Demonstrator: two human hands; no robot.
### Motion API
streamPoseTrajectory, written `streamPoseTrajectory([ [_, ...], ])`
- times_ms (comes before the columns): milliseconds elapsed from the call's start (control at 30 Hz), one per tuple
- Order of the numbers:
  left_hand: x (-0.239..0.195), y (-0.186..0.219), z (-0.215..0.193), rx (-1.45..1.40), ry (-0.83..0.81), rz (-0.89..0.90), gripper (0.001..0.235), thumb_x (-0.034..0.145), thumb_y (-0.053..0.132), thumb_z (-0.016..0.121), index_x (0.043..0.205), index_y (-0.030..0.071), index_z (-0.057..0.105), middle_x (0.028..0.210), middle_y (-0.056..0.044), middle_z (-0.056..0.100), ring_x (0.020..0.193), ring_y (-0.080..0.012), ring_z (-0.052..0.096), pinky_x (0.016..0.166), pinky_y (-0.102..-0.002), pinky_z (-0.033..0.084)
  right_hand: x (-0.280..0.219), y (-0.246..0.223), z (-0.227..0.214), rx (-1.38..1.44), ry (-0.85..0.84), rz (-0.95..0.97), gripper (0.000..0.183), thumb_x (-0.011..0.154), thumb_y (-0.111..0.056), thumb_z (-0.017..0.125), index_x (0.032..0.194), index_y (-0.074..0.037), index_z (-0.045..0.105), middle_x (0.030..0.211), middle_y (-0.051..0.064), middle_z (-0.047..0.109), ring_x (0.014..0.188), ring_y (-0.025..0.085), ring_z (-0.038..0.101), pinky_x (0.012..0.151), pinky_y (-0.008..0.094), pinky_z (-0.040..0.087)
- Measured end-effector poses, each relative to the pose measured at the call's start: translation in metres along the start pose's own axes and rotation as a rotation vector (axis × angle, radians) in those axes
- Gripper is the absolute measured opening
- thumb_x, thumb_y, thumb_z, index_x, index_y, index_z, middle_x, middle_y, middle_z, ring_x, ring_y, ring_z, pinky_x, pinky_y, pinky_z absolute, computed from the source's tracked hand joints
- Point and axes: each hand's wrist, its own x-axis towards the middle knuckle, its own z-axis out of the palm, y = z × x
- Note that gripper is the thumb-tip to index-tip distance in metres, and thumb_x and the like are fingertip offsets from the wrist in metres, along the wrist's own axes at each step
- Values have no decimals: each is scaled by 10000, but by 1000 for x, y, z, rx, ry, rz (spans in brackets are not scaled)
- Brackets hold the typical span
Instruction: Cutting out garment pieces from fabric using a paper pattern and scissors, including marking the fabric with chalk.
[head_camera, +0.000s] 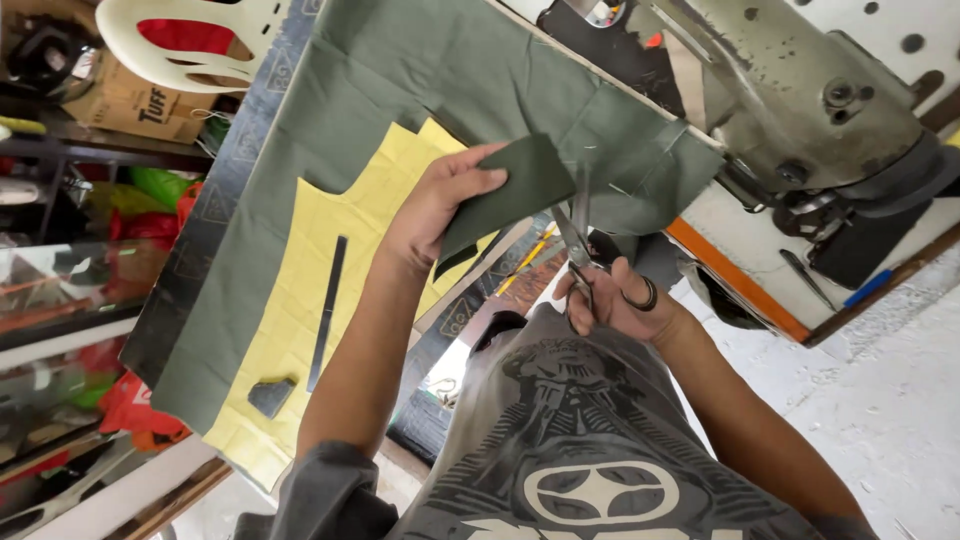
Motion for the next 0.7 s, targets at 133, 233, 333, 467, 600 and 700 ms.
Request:
streamPoseTrajectory([
  [133,-32,3,-15,42,61,-10,397,868,15,679,1252,-88,671,687,-184,704,616,-260,761,481,-283,620,24,-4,15,-8,34,54,1001,894,-864,382,1277,40,579,742,84,645,705,215,688,702,386,551],
  [233,-45,-7,-29,52,104,-11,361,867,-14,684,1220,-90,685,656,-190,687,586,-262,753,456,-298,608,27,-1,27,-71,383,-72,457,1038,-316,553,879,97,665,441,47,452,328,169,509,361,250,400],
  [333,-34,-10,-30,132,150,-32,329,883,15,675,1198,-75,703,600,-167,658,526,-251,736,419,-280,592,15,-1,21,-202,630,-46,402,997,-261,642,831,101,693,370,52,406,272,134,430,308,228,289],
  [467,20,2,-16,143,195,104,358,897,44,702,1239,-58,673,707,-189,693,599,-255,755,481,-315,626,-14,-5,2,-337,787,79,461,990,-362,653,860,75,722,426,75,467,361,153,475,371,241,296],
  [600,134,22,-22,238,194,304,399,938,70,693,1331,13,648,929,-201,743,789,-270,795,632,-378,692,-35,-22,8,-413,866,163,520,935,-442,666,820,61,727,407,110,483,377,155,449,400,245,301],
  [700,232,46,-30,345,194,459,469,905,150,676,1360,40,653,1268,-67,710,1147,-155,647,1011,-295,555,-42,-63,28,-391,921,346,611,903,-371,693,436,-13,530,468,104,487,486,225,470,609,364,408],
])
